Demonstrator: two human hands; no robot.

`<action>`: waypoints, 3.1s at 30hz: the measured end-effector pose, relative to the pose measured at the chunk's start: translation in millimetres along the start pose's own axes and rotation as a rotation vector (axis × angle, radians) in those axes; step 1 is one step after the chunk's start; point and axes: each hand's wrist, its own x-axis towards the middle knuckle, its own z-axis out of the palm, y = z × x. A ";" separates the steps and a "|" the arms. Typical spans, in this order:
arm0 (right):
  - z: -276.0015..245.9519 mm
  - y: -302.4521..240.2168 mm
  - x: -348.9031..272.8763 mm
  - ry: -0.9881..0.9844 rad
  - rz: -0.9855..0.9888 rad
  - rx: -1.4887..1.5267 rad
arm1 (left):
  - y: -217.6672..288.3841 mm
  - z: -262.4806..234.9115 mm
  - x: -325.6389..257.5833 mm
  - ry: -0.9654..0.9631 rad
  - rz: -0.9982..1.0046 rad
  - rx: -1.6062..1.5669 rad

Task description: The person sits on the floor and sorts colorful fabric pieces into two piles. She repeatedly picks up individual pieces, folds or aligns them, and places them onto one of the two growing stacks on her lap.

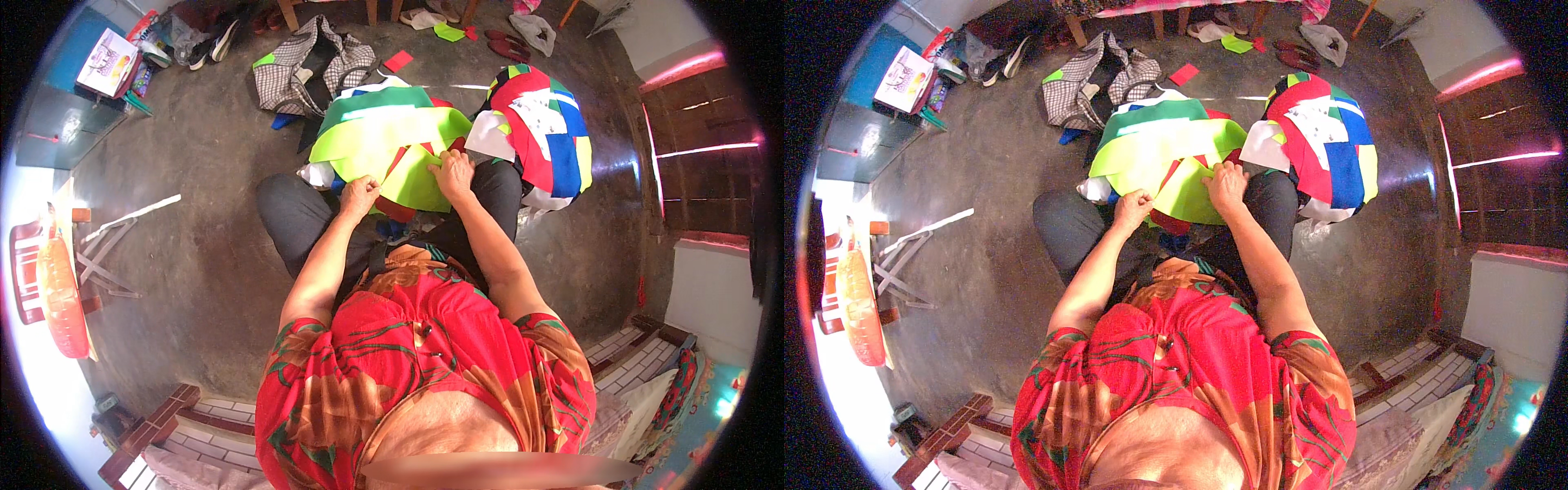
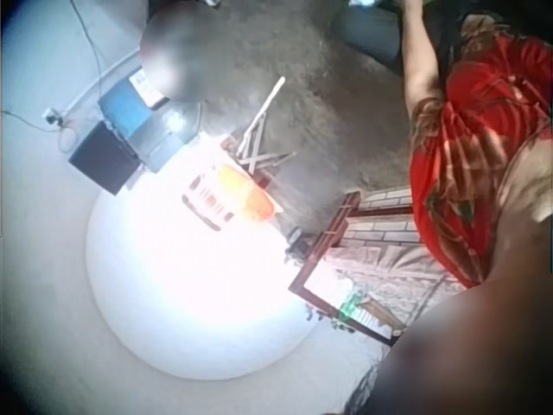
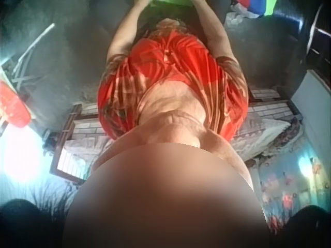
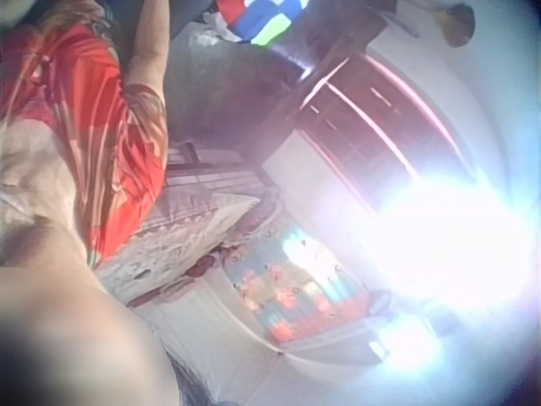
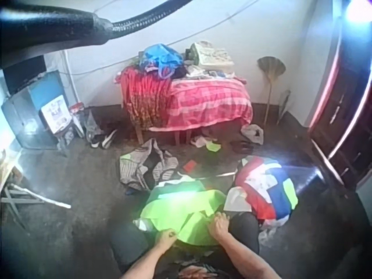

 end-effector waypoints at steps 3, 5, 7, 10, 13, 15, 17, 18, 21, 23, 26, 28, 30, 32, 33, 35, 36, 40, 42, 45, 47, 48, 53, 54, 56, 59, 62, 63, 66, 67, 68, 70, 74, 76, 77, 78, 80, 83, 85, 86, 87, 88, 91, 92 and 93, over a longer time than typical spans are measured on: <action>0.4 3.7 2.2 -0.051 0.091 0.125 | 2.8 -0.7 -2.6 0.015 0.014 -0.009; -6.1 3.9 -2.2 -0.036 0.076 0.228 | 2.4 -2.9 -3.4 0.027 0.021 0.007; -10.2 4.7 -4.6 0.025 0.045 0.341 | 1.9 -3.0 -1.7 0.008 0.006 0.004; -1.8 9.9 1.9 0.173 0.035 0.498 | 1.8 -3.0 -0.2 -0.001 0.007 0.005; 14.9 22.1 15.1 0.199 0.164 0.559 | -3.5 -0.9 1.2 -0.024 -0.017 -0.030; 22.2 26.9 22.6 0.152 0.193 0.520 | -5.7 -0.1 1.3 -0.029 -0.019 -0.032; 30.5 31.9 24.7 0.095 0.216 0.500 | -4.6 -0.6 0.4 -0.019 0.006 -0.001; 31.9 31.8 25.2 0.089 0.225 0.489 | -6.6 -0.1 1.0 -0.022 0.001 -0.011; 36.2 32.0 26.1 0.098 0.259 0.484 | -12.7 2.8 3.8 -0.027 -0.002 -0.042; 38.9 32.5 27.3 0.135 0.290 0.517 | -17.9 5.3 5.0 -0.026 0.007 -0.065; 34.5 26.8 27.6 0.169 0.349 0.530 | -23.1 7.1 5.9 -0.034 -0.021 -0.100; 30.0 25.3 24.3 0.132 0.338 0.542 | -18.5 4.1 4.7 -0.047 -0.021 -0.101; 26.8 21.8 20.7 0.135 0.325 0.572 | -16.1 2.9 4.3 -0.051 -0.019 -0.095; 26.1 15.3 12.1 0.191 0.197 0.386 | -16.2 3.1 4.9 -0.047 -0.013 -0.081; 25.3 11.9 7.0 0.218 0.133 0.292 | -15.9 3.6 4.7 -0.047 -0.014 -0.085; 12.1 -0.2 0.3 0.226 -0.005 0.053 | -16.8 2.7 3.8 -0.038 -0.019 -0.092; 0.2 -7.5 -3.9 0.230 -0.075 -0.066 | -16.9 2.1 3.3 -0.039 -0.025 -0.097; -6.6 -15.3 -19.2 0.029 -0.273 0.026 | -13.9 2.1 3.8 -0.044 -0.031 -0.108; 4.9 -16.8 -28.1 -0.043 -0.328 0.102 | -10.9 1.0 3.3 -0.048 -0.036 -0.118; 11.0 -19.7 -26.8 -0.014 -0.317 0.098 | -7.9 0.8 4.6 -0.053 -0.032 -0.134; 14.4 -20.3 -25.7 0.003 -0.287 0.100 | -12.5 1.9 3.6 -0.046 0.001 -0.126; 25.0 -18.5 -24.0 0.051 -0.288 0.067 | -14.7 1.4 3.9 -0.055 0.014 -0.109; 37.8 -19.8 -18.3 0.190 -0.310 0.202 | -3.2 -5.1 0.0 -0.079 -0.056 -0.184; 33.3 -21.2 -17.8 0.140 -0.279 0.245 | 1.2 -8.2 -0.9 -0.074 -0.045 -0.147; 30.5 -19.2 -17.9 0.127 -0.266 0.307 | 4.3 -8.5 0.4 -0.095 -0.050 -0.152; 21.2 -19.2 -21.9 0.035 -0.238 0.362 | -2.0 -6.4 1.8 -0.098 -0.066 -0.147; 7.6 -20.1 -23.2 -0.008 -0.243 0.438 | -5.2 -5.5 1.9 -0.100 -0.056 -0.160; -2.1 -19.0 -23.7 0.032 -0.275 0.468 | -1.6 -7.2 1.6 -0.074 0.005 -0.079; -42.5 -15.9 -23.5 0.168 -0.313 0.578 | -6.7 -5.8 -0.1 -0.067 -0.055 -0.154; -65.8 -12.7 -26.8 0.257 -0.299 0.582 | -9.5 -6.2 0.2 -0.101 -0.074 -0.192; -83.1 -2.6 -27.0 0.355 -0.295 0.584 | -12.4 -5.8 1.0 -0.091 -0.063 -0.178; -95.3 29.4 -20.1 0.406 -0.103 0.507 | -16.5 -3.6 2.1 -0.074 -0.039 -0.151; -129.3 110.8 -14.8 0.758 0.060 0.242 | -5.8 -4.3 -0.8 -0.086 -0.054 -0.130; -124.4 147.8 -13.6 0.729 0.188 0.063 | -4.3 -4.1 -0.1 -0.097 -0.062 -0.121; -120.5 162.1 -13.6 0.681 0.224 0.033 | -3.4 -4.0 -0.3 -0.101 -0.064 -0.130; -118.2 169.6 -14.0 0.631 0.259 0.006 | -3.9 -4.5 -1.0 -0.104 -0.067 -0.137; -109.5 179.3 -13.7 0.571 0.334 -0.008 | -5.0 -4.6 -1.6 -0.110 -0.070 -0.147; -106.3 176.7 -11.7 0.540 0.382 -0.029 | -15.1 -3.1 -0.7 -0.104 -0.068 -0.155; -107.1 175.1 -10.8 0.521 0.378 -0.045 | -16.6 -4.2 -1.9 -0.101 -0.057 -0.156; -108.1 176.6 -9.1 0.503 0.366 -0.053 | -17.4 -4.9 -2.5 -0.104 -0.061 -0.149; -110.0 179.4 -7.7 0.488 0.355 -0.064 | -16.2 -4.2 -1.9 -0.109 -0.062 -0.143; -109.3 182.0 -6.1 0.474 0.360 -0.086 | -15.2 -3.9 -1.3 -0.114 -0.063 -0.138; -103.1 192.8 -0.8 0.447 0.388 -0.136 | -14.7 -3.0 1.0 -0.119 -0.052 -0.153; -101.8 197.2 0.5 0.447 0.410 -0.138 | -14.8 -1.8 1.4 -0.118 -0.049 -0.145; -102.9 197.6 1.0 0.445 0.428 -0.140 | -12.8 -2.8 -0.2 -0.114 -0.049 -0.138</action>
